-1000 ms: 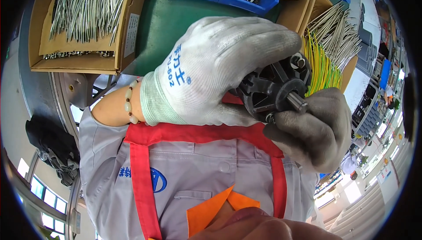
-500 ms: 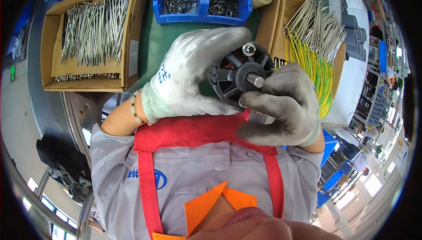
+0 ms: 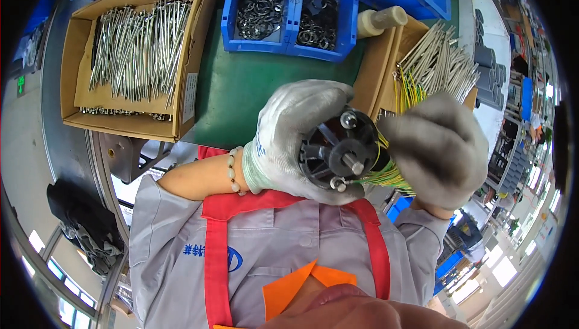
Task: The person assembles electric motors by inserting rotors into housings, attaching end caps and ground wires, and tightening screws with a power screwdriver before placing the assembled motors onto a conveyor.
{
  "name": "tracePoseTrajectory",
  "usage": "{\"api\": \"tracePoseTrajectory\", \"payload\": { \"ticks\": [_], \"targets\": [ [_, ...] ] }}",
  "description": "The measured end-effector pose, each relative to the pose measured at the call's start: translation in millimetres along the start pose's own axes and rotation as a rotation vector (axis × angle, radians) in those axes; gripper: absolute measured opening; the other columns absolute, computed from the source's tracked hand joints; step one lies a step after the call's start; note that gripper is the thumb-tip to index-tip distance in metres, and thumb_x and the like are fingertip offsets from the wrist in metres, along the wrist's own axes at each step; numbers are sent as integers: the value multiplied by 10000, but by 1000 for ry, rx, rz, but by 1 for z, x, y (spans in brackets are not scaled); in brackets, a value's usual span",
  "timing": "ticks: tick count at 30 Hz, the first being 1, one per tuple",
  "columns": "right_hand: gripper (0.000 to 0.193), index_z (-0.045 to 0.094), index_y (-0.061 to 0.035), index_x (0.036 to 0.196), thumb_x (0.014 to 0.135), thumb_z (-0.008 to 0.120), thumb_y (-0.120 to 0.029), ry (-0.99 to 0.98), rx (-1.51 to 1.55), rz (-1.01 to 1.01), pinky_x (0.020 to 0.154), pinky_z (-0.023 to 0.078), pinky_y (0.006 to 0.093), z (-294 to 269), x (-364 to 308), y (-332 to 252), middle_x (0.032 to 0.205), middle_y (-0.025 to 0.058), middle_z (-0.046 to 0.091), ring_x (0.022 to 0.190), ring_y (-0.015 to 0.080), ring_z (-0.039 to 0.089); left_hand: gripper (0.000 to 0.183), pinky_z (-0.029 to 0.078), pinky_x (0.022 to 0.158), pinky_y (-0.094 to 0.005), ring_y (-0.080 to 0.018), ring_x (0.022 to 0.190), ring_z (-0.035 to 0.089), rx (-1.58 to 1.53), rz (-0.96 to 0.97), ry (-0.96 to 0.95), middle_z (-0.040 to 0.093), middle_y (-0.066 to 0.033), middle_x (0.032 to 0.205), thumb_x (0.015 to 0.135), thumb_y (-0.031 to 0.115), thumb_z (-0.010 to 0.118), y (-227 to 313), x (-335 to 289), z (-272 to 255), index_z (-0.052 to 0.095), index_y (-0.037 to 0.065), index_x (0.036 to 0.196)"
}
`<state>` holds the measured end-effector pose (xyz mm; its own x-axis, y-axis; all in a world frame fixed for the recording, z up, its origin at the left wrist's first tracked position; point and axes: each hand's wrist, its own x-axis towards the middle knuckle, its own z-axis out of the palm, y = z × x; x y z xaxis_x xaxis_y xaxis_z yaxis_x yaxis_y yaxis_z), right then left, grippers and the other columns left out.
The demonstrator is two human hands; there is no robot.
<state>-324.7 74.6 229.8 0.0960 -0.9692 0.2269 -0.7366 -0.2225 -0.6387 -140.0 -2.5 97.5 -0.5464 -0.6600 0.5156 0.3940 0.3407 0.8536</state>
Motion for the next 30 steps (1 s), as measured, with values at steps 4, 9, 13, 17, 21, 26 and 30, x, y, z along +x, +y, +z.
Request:
{"api": "tracePoseTrajectory", "payload": {
  "ticks": [4, 9, 13, 17, 21, 26, 30],
  "targets": [
    [297, 749, -33, 990, 702, 752, -108, -244, -35, -215, 635, 461, 356, 8, 38, 20, 920, 86, 642, 721, 226, 602, 994, 523, 873, -489, -410, 1005, 652, -10, -79, -218, 626, -241, 1159, 481, 392, 968, -2, 9, -10, 534, -35, 1267],
    [312, 707, -53, 968, 776, 735, -297, -148, -26, -251, 616, 451, 368, 23, 32, 28, 872, 84, 605, 723, 226, 591, 784, 544, 819, -488, -422, 952, 668, -23, 26, -1, 654, -236, 1066, 529, 415, 921, -7, 10, -6, 628, -56, 1084],
    [307, 696, -16, 974, 796, 753, -259, -61, 19, -251, 591, 447, 347, 27, 29, 25, 851, 88, 592, 717, 217, 590, 768, 543, 807, -485, -426, 957, 665, -1, 44, -24, 649, -239, 1072, 528, 418, 910, -4, 15, -4, 624, -53, 1064],
    [311, 698, -3, 997, 812, 739, -249, -92, 54, -231, 586, 450, 352, 25, 31, 27, 856, 95, 602, 705, 222, 595, 750, 540, 793, -482, -430, 948, 662, 1, 6, -31, 649, -240, 1056, 513, 415, 903, -3, 15, -6, 627, -43, 1038],
    [281, 714, 3, 990, 841, 702, -234, -144, 37, -240, 571, 448, 340, 20, 30, 26, 868, 113, 625, 695, 226, 609, 748, 535, 774, -482, -430, 922, 663, -96, -170, -255, 648, -236, 1045, 499, 418, 910, -2, 26, -14, 623, -34, 1021],
    [244, 736, -24, 960, 812, 740, -219, -149, -28, -142, 589, 472, 337, 11, 31, 13, 867, 118, 636, 716, 235, 630, 931, 517, 836, -441, -368, 949, 667, -43, -115, -262, 649, -215, 1073, 459, 343, 976, 4, 23, -18, 577, -52, 1202],
    [243, 733, -15, 939, 738, 809, -127, -268, -58, -120, 694, 514, 331, 5, 39, 20, 897, 119, 646, 810, 223, 659, 980, 523, 806, -445, -401, 934, 641, 51, -11, -131, 632, -211, 1070, 461, 320, 972, 13, 15, -13, 519, -39, 1252]
  ]
}}
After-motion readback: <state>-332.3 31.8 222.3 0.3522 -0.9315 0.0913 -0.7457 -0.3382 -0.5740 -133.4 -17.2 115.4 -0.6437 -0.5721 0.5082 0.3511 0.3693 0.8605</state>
